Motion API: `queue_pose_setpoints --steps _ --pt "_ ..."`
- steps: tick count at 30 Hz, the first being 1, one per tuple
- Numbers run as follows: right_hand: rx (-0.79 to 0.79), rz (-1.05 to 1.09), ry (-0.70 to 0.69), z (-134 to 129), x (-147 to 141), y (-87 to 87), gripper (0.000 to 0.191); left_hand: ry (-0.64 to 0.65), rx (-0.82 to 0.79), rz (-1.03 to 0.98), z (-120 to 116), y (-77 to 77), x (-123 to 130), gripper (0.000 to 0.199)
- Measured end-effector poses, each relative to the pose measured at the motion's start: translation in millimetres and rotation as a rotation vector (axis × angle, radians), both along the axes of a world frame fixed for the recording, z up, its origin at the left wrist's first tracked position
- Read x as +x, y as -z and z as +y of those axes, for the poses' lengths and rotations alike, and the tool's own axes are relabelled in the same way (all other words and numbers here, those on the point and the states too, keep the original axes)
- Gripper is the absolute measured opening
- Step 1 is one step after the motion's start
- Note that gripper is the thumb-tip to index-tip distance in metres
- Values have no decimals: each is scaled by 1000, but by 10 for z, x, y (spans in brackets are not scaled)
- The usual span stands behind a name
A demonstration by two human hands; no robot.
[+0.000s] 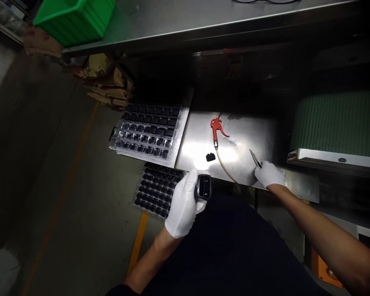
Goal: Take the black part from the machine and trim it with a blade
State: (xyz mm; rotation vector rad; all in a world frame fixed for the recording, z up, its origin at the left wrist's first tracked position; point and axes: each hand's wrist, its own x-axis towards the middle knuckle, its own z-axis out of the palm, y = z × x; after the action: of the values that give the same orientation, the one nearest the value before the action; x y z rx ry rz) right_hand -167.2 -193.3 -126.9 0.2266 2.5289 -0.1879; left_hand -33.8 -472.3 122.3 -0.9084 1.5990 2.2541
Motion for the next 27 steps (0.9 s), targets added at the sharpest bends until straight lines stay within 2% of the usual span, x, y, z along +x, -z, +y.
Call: queue_pose_setpoints --steps 4,5,7,10,13,16,18,20,23,25,27 --pt "89 106 -118 -50 68 -180 28 28 -165 32 17 -168 -45 29" --pt "53 147 -159 -84 93 -263 27 49 -186 53 20 -191 -58 28" --pt "-120 261 -201 -173 160 -492 24 83 -223 107 28 -216 -81 29" --pt "-494 532 -203 -330 302 -999 27 141 -383 222 44 -206 -114 30" --pt "-829 769 -377 -465 461 -1637 23 203 -554 351 69 -163 -151 32" --pt "-1095 701 -577 -553 598 -2222 30 244 -626 418 107 -135 -183 31" --pt "-1170 560 -692 -600 660 -2490 31 265 -620 424 139 -138 -194 31" --pt "-1119 418 -810 -654 689 -2637 24 285 -579 390 171 -154 -200 31" --pt "-992 322 -962 -742 680 -2670 13 294 -521 296 212 -186 -213 31" --pt "-984 334 -987 -785 663 -2629 10 296 -489 243 233 -205 -229 29" --pt "-1048 309 -951 -803 654 -2585 6 316 -448 206 250 -221 -248 27"
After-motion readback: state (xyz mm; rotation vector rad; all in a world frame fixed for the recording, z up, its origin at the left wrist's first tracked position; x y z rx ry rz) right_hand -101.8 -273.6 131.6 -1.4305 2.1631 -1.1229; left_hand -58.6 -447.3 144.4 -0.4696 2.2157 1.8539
